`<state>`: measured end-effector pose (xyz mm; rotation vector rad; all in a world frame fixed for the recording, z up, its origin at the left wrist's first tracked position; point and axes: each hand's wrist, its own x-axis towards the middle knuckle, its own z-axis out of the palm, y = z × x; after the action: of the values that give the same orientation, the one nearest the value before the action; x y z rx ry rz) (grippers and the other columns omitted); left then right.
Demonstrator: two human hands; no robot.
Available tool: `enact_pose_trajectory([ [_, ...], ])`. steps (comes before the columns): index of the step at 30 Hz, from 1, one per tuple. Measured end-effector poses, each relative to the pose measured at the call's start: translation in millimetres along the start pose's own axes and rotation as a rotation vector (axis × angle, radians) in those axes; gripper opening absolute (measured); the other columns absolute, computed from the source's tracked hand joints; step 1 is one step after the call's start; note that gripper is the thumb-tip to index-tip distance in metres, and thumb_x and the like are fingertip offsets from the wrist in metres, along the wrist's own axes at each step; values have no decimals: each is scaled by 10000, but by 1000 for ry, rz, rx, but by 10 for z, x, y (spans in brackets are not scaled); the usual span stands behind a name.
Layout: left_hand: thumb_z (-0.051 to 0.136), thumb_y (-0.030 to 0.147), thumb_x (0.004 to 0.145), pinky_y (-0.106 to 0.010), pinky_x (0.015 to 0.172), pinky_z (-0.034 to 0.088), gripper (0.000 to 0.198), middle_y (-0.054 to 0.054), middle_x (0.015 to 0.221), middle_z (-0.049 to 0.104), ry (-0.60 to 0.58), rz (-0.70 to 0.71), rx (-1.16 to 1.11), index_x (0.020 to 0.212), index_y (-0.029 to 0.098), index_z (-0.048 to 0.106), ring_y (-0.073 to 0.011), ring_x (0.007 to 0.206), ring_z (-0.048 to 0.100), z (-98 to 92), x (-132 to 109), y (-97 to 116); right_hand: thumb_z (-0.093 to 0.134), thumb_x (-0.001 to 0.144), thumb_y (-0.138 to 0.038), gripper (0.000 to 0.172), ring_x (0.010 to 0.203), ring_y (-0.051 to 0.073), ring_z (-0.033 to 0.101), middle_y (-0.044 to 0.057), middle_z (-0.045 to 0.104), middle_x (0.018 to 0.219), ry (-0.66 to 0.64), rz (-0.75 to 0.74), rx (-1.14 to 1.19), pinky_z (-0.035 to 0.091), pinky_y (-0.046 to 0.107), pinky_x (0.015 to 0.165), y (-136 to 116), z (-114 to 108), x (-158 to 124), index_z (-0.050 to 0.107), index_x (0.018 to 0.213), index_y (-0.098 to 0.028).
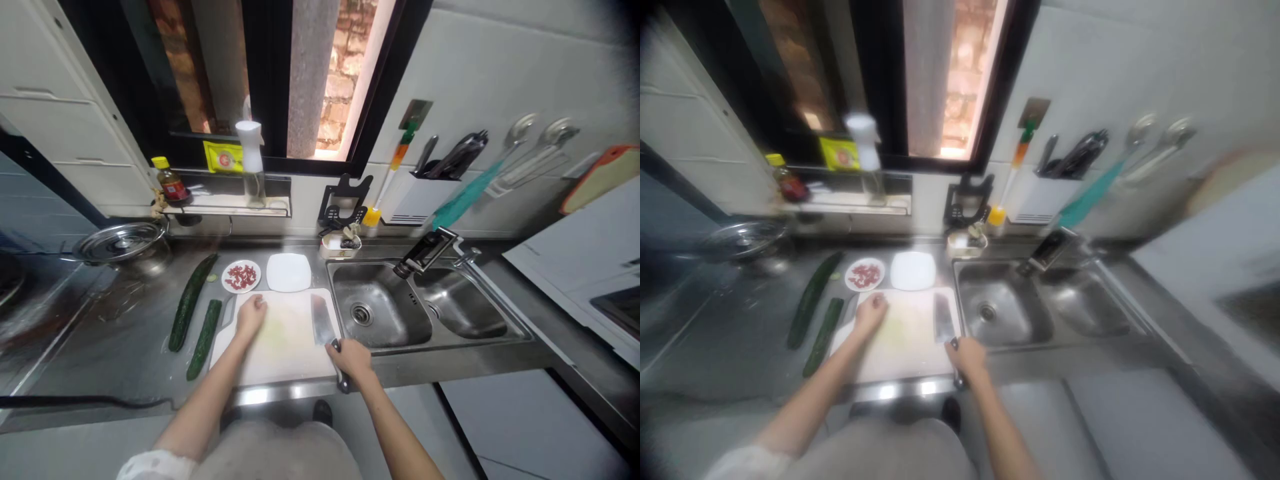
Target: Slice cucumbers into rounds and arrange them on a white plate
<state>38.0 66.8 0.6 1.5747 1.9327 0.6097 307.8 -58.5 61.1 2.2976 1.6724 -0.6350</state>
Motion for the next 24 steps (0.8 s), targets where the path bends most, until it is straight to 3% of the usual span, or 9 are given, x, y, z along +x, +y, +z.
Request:
enact_pose_trajectory([
  [4, 543, 297, 820, -278, 831, 448, 386, -102, 1038, 711, -35, -55, 48, 1171, 163, 631, -238, 981, 647, 52, 252, 96, 396, 898, -593, 519, 920, 243, 657, 138, 709, 942, 71, 21, 94, 417, 275, 711, -76, -184, 275, 682, 971, -166],
  [9, 527, 306, 835, -271, 848, 440, 374, -125, 1073, 705, -72, -59, 92, 1151, 138, 638, -242, 1034, 638, 161, 497, 196, 430, 920, -471, 389, 976, 220, 639, 126, 701, 1015, 218, -42, 211, 407, 252, 741, -350, -423, 944, 646, 1061, -179],
  [14, 519, 337, 842, -278, 791, 444, 300, -128, 1036, 713, -128, -64, 177, 1018, 152, 676, -249, 988, 655, 266, 663, 271, 454, 917, -352, 332, 1032, 225, 621, 155, 676, 1105, 177, -23, 293, 422, 263, 782, -629, -455, 1544, 653, 1084, -146],
  [24, 577, 254, 771, -258, 735, 434, 158, -111, 905, 721, -124, -110, 142, 862, 163, 669, -228, 893, 664, 329, 784, 311, 612, 770, -209, 167, 825, 186, 640, 84, 701, 824, 154, -9, 504, 426, 218, 676, -816, -310, 1930, 688, 902, -141],
])
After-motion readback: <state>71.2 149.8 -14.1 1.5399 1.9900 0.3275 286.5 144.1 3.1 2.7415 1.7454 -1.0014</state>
